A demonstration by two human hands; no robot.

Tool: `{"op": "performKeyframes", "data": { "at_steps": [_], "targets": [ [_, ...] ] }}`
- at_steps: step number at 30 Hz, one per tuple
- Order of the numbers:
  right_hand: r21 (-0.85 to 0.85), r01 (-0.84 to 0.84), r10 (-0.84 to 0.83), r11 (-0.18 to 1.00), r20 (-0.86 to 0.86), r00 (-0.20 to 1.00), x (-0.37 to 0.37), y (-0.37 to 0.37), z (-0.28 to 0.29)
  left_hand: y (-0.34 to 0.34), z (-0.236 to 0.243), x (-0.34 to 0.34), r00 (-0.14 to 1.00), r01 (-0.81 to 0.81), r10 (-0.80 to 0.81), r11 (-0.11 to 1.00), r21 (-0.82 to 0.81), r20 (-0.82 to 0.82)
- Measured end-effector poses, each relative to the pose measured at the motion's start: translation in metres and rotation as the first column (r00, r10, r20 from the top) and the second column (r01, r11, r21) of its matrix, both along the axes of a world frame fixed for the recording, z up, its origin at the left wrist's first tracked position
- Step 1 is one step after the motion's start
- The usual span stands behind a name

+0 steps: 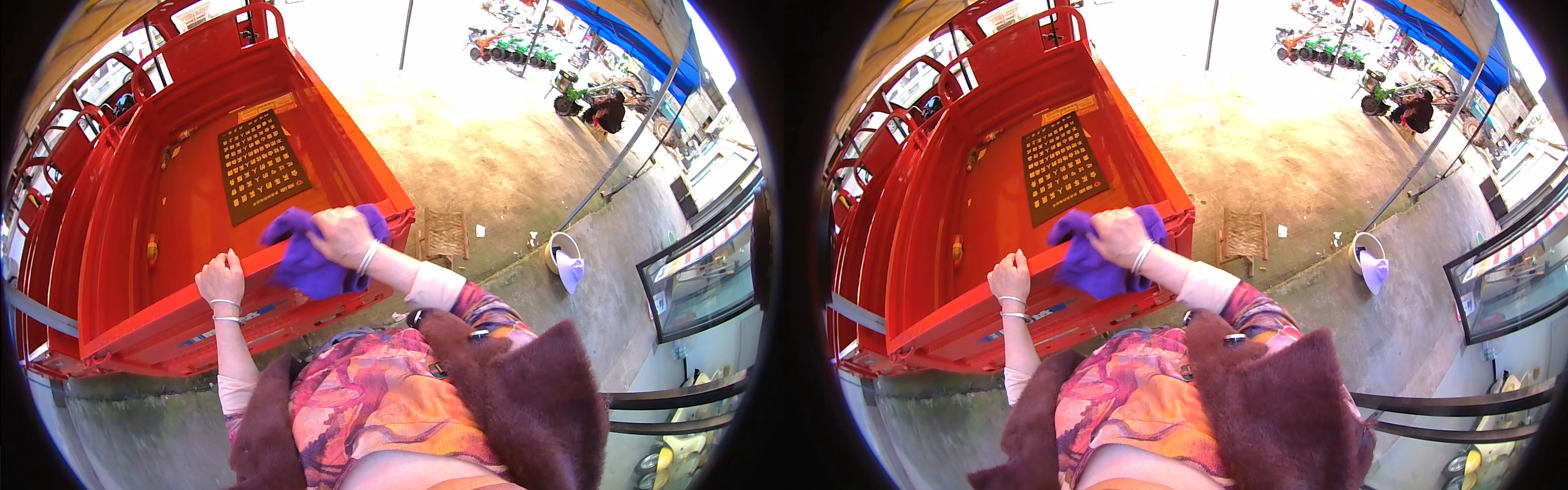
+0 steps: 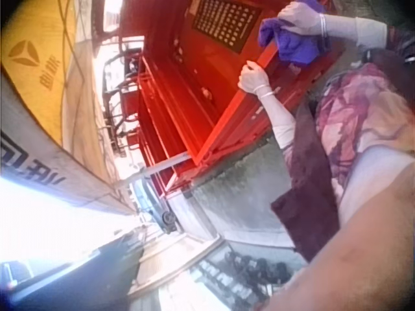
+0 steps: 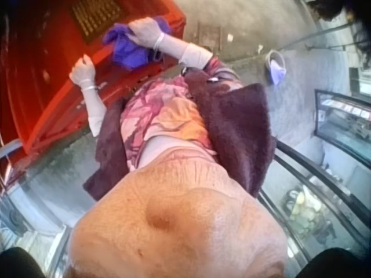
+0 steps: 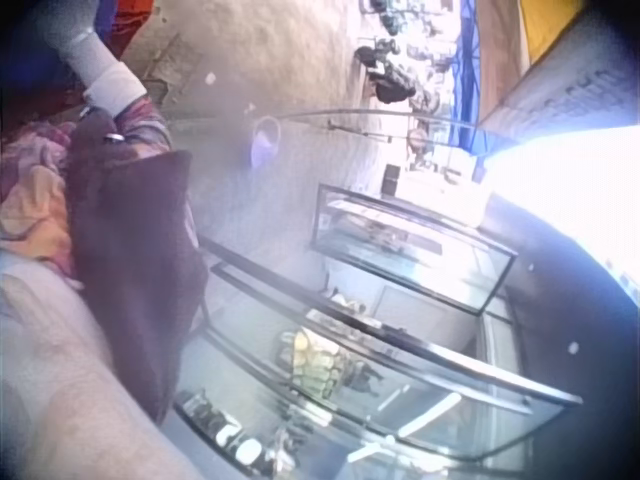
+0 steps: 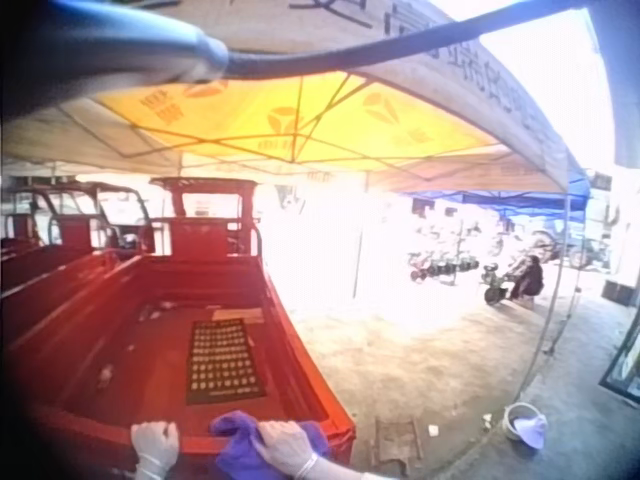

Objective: The person wipes the interior surfaces of a red three-wheeled cargo vehicle bed using a purple cloth. They systematically clean the side walls, floor, and rear panel, moving around the vehicle to reach different areas.

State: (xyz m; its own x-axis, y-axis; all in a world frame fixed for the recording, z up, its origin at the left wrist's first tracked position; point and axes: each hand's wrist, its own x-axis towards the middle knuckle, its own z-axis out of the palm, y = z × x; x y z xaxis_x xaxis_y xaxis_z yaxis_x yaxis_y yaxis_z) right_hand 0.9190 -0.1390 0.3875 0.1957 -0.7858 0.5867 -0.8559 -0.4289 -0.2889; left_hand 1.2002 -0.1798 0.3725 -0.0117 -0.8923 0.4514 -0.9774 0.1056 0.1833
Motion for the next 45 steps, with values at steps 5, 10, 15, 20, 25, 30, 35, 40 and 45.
{"op": "performKeyframes", "data": {
  "at_steps": [5, 10, 15, 20, 25, 30, 35, 40, 45],
  "targets": [
    [-0.111, 0.187, -0.192, 0.976, -0.041, 0.98, -0.069, 0.007, 0.001, -0.001, 0.001, -0.003, 1.0, 0.008, -0.008, 1.0, -0.028, 0.012],
    [0.075, 0.233, -0.242, 0.97, 0.142, 0.96, -0.084, -0.002, 0.001, -0.002, -0.001, 0.0, 0.999, 0.016, -0.013, 0.997, -0.071, 0.042],
    [0.158, 0.304, -0.341, 0.939, 0.34, 0.877, -0.088, -0.009, -0.005, 0.001, 0.033, -0.026, 0.915, 0.137, -0.152, 0.988, -0.067, -0.374],
    [0.125, 0.207, -0.239, 0.97, 0.362, 0.901, -0.084, -0.014, -0.01, 0.018, 0.057, -0.151, 0.494, 0.769, -0.801, 0.584, -0.259, -0.339],
    [0.269, -0.147, -0.083, 0.952, 0.688, 0.721, -0.127, 0.011, -0.002, 0.026, 0.049, -0.211, 0.595, 0.772, -0.654, 0.627, 0.106, -0.467],
    [0.079, 0.251, -0.163, 0.965, 0.928, 0.336, -0.161, 0.022, -0.014, 0.028, 0.039, -0.241, 0.703, 0.693, -0.633, 0.713, 0.111, -0.325],
    [-0.049, 0.281, -0.054, 0.959, 0.936, 0.347, -0.148, 0.014, -0.022, 0.034, 0.022, -0.257, 0.622, 0.737, -0.721, 0.671, -0.082, -0.305],
    [-0.039, 0.214, -0.04, 0.976, 0.934, 0.356, -0.127, 0.009, -0.029, 0.038, 0.013, -0.224, 0.612, 0.745, -0.772, 0.635, -0.202, -0.17],
    [-0.056, 0.127, 0.001, 0.99, 0.918, 0.397, -0.11, 0.009, -0.033, 0.043, 0.017, -0.165, 0.763, 0.57, -0.605, 0.796, -0.204, -0.227]
  ]
}}
